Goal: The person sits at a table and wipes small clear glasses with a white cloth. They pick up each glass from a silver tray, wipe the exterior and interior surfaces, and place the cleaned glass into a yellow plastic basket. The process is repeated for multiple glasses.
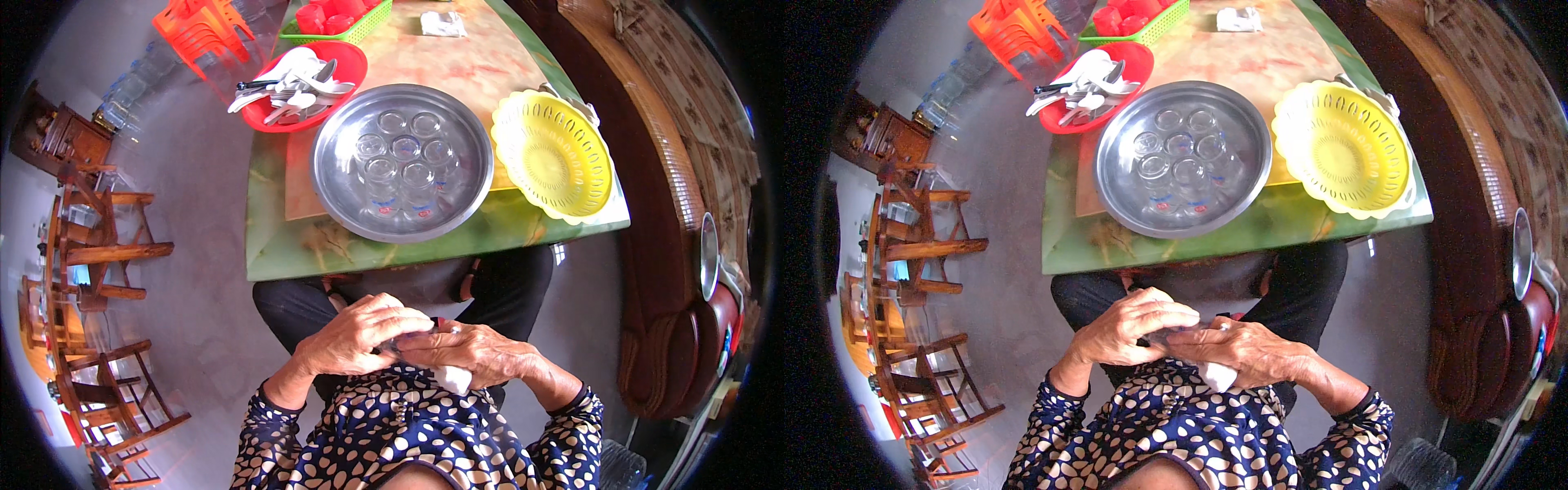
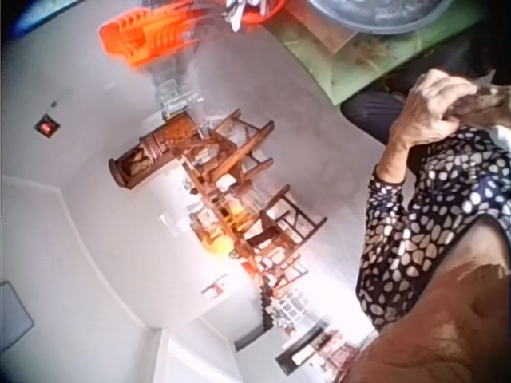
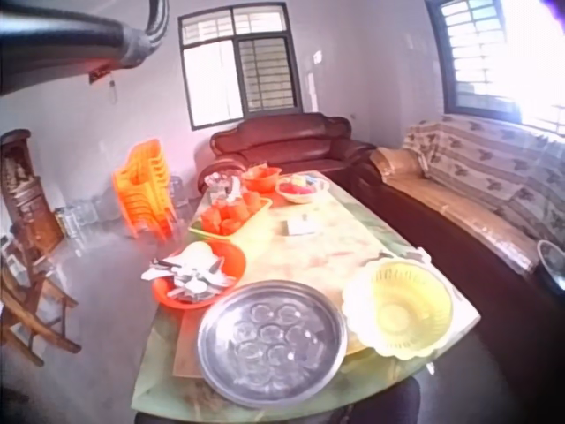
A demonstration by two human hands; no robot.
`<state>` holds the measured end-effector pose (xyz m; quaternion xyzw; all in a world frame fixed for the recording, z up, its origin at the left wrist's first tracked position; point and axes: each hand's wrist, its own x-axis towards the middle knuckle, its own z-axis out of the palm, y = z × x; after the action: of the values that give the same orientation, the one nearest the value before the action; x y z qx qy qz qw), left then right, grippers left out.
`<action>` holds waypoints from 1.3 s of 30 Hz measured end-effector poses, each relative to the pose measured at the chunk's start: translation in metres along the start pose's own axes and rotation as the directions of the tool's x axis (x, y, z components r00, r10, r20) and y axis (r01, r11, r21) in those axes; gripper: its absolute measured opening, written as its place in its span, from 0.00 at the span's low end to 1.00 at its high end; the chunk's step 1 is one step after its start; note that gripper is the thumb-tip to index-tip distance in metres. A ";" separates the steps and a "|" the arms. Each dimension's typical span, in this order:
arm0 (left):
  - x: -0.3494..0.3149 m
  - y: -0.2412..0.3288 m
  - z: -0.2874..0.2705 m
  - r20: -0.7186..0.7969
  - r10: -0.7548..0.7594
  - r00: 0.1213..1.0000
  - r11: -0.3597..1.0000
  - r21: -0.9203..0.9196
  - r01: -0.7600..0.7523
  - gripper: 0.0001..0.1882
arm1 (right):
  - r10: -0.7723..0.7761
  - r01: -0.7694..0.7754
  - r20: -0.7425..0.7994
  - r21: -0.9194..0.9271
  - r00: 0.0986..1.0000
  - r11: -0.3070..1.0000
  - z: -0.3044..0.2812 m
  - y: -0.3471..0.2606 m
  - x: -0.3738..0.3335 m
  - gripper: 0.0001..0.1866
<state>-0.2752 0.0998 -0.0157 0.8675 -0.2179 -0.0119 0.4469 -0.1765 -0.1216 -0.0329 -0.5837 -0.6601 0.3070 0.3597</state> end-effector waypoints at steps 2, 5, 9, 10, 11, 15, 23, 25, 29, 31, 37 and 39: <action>-0.002 -0.004 -0.003 -0.060 -0.034 0.998 0.997 -0.069 0.030 0.34 | -0.011 0.011 -0.002 0.042 1.000 0.999 -0.009 0.000 -0.007 0.39; -0.003 -0.003 -0.004 -0.156 -0.241 0.958 0.942 -0.275 0.192 0.36 | 0.020 0.139 -0.373 0.392 0.928 0.909 -0.018 0.004 -0.011 0.26; -0.002 -0.009 0.012 -0.291 -0.316 0.903 0.762 -0.644 0.059 0.41 | 0.496 0.109 -0.557 0.731 0.667 0.674 -0.007 -0.018 0.004 0.20; 0.001 -0.009 0.013 -0.309 -0.298 0.903 0.765 -0.643 0.033 0.41 | 0.466 0.159 -0.596 0.710 0.654 0.686 -0.001 -0.014 0.008 0.20; 0.003 -0.008 0.014 -0.329 -0.284 0.901 0.771 -0.637 0.010 0.42 | 0.395 0.229 -0.670 0.645 0.628 0.729 0.004 -0.008 0.016 0.19; 0.014 0.003 0.029 -0.324 -0.340 0.883 0.565 -0.821 -0.083 0.39 | 0.350 0.314 -0.791 0.544 0.502 0.778 0.019 0.004 0.032 0.15; 0.027 0.008 0.046 -0.273 -0.539 0.797 0.353 -0.932 -0.080 0.39 | 0.513 0.362 -0.812 0.584 0.279 0.727 0.019 0.010 0.060 0.13; 0.028 0.006 0.047 -0.305 -0.538 0.785 0.362 -0.925 -0.112 0.36 | 0.222 0.087 -0.939 0.252 0.261 0.964 0.020 0.012 0.060 0.09; 0.030 0.006 0.046 -0.356 -0.526 0.772 0.293 -0.928 -0.228 0.33 | 0.083 -0.021 -0.950 0.081 0.301 0.997 0.032 0.006 0.060 0.15; 0.028 0.006 0.047 -0.362 -0.520 0.774 0.267 -0.929 -0.255 0.33 | 0.166 0.017 -0.948 0.177 0.271 0.984 0.036 -0.009 0.061 0.15; 0.025 0.006 0.049 -0.295 -0.534 0.793 0.187 -0.955 -0.229 0.33 | 0.112 0.041 -0.934 0.134 0.338 0.990 0.029 -0.004 0.059 0.15; 0.027 0.010 0.048 -0.288 -0.544 0.789 0.194 -0.957 -0.215 0.34 | 0.067 0.102 -0.956 0.100 0.285 0.990 0.025 0.005 0.063 0.16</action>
<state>-0.2649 0.0472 -0.0328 0.3660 0.0886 0.0676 0.9239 -0.1988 -0.0580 -0.0435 -0.6168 -0.2969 -0.0610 0.7264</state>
